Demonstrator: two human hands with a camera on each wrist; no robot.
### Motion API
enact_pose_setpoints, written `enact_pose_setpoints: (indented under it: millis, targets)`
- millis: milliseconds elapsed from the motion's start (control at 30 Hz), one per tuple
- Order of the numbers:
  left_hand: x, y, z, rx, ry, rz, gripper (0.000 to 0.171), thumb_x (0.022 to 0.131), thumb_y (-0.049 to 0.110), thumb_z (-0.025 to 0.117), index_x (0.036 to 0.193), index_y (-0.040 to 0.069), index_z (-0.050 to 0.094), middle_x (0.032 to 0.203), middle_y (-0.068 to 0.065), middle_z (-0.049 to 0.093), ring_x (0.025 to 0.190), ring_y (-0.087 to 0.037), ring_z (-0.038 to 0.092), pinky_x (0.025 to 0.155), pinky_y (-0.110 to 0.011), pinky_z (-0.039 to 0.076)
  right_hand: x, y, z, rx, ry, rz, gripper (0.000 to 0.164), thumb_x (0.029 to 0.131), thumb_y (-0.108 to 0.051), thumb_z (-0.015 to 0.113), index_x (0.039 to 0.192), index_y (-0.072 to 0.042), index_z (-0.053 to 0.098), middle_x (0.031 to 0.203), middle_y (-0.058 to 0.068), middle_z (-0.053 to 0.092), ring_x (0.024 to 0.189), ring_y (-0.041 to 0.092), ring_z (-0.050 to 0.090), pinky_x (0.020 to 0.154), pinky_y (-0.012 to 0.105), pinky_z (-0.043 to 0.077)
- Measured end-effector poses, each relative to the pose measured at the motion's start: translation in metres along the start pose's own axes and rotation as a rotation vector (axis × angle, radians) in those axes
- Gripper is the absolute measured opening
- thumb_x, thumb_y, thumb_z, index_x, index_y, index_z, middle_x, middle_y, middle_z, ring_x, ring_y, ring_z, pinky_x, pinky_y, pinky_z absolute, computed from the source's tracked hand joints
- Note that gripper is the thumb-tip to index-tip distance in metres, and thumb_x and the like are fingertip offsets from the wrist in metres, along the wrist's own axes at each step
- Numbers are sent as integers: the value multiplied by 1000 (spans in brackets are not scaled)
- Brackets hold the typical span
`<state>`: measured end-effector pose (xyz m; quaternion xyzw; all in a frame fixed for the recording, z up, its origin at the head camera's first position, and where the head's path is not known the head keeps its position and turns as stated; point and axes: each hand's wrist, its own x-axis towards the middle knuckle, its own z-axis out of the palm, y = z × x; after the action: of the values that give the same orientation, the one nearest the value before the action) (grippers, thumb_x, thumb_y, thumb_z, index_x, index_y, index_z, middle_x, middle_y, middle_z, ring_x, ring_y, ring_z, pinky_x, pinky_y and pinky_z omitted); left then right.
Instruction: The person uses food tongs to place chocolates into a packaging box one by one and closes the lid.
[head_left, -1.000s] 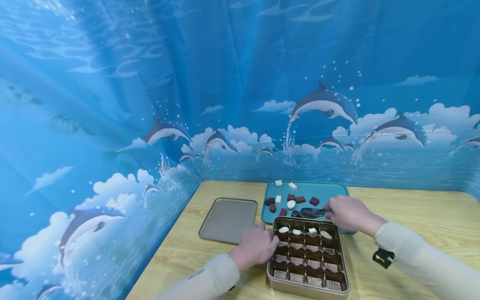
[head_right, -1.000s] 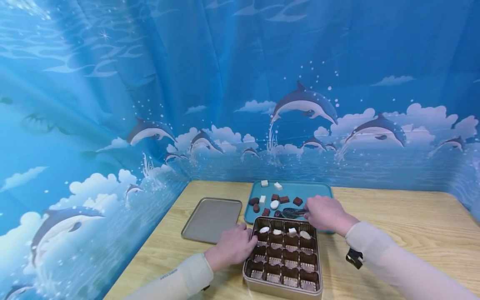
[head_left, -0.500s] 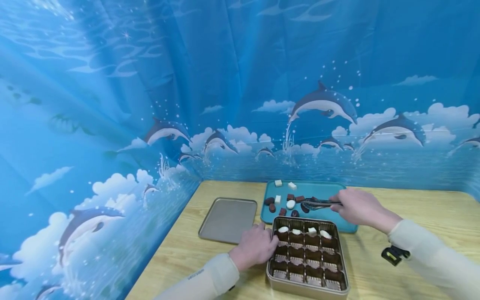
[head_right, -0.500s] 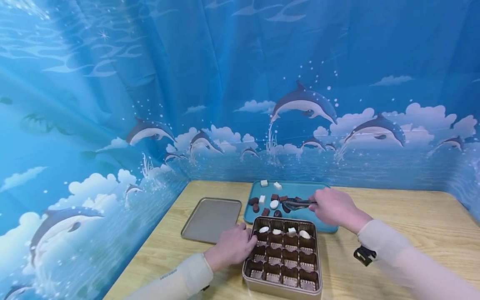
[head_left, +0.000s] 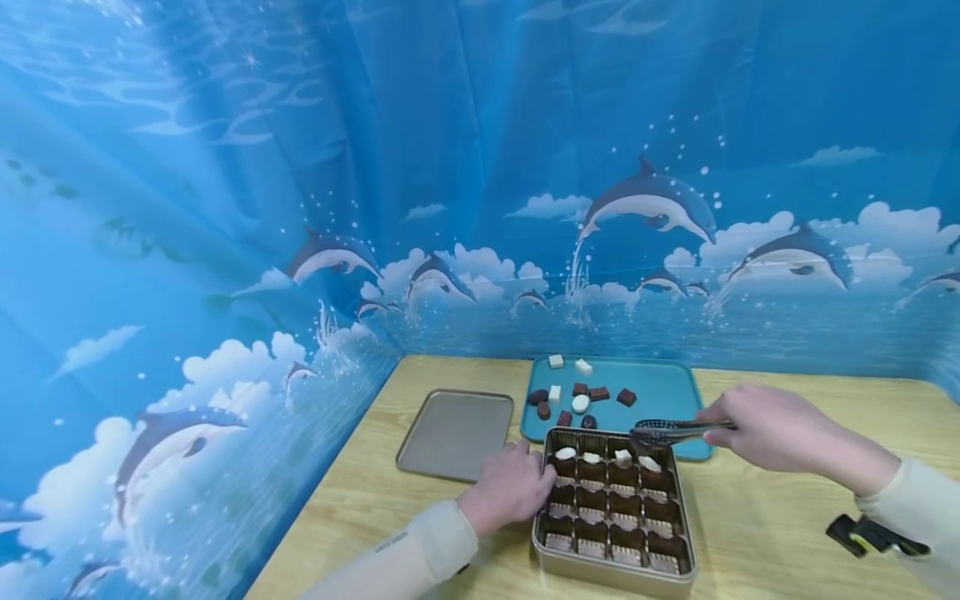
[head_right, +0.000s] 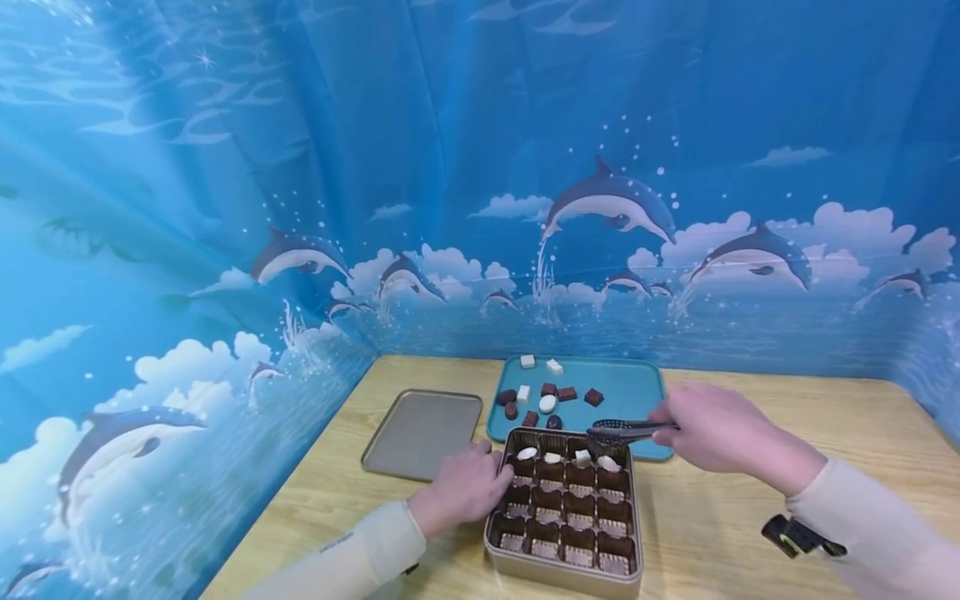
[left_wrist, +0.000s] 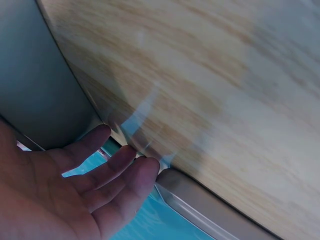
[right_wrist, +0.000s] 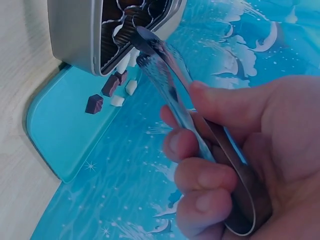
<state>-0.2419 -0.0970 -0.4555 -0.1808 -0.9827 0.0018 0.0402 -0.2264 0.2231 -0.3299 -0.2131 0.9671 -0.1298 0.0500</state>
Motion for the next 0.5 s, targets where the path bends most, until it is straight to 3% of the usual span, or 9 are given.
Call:
enact_pose_setpoints:
  millis: [133, 200, 300, 367, 500]
  targets:
    - [0, -1, -2, -13, 1, 8, 54, 97, 43, 23, 103, 9, 64, 103, -12, 61, 86, -24, 56, 61, -41, 49, -10, 1, -1, 0, -25, 0, 32, 81, -31, 66, 109, -16, 68, 106, 3, 69, 39, 5, 29, 40, 24, 31]
    - [0, -1, -3, -25, 3, 2, 53, 97, 43, 23, 107, 9, 63, 106, -13, 60, 89, -25, 56, 65, -42, 49, -13, 1, -1, -4, -46, -8, 30, 81, -31, 67, 107, -17, 69, 105, 2, 69, 43, 6, 39, 45, 26, 38]
    - [0, -2, -3, -37, -1, -19, 54, 96, 44, 23, 110, 10, 62, 109, -13, 59, 92, -25, 56, 67, -43, 49, -15, 1, -1, -19, -86, -25, 30, 80, -33, 68, 105, -18, 70, 105, 0, 69, 65, 13, 60, 60, 38, 50]
    - [0, -2, -2, -43, -9, -26, 54, 96, 44, 23, 111, 10, 62, 110, -13, 59, 93, -25, 56, 67, -44, 49, -16, 1, -1, -20, -110, -31, 31, 79, -34, 68, 106, -17, 69, 105, 1, 69, 78, 19, 64, 67, 45, 51]
    - [-1, 0, -1, -43, -24, -29, 54, 96, 44, 23, 112, 10, 62, 112, -13, 59, 95, -26, 56, 68, -44, 49, -16, 1, -1, -12, -116, -23, 38, 80, -39, 66, 110, -15, 68, 108, 3, 67, 68, 12, 60, 59, 36, 47]
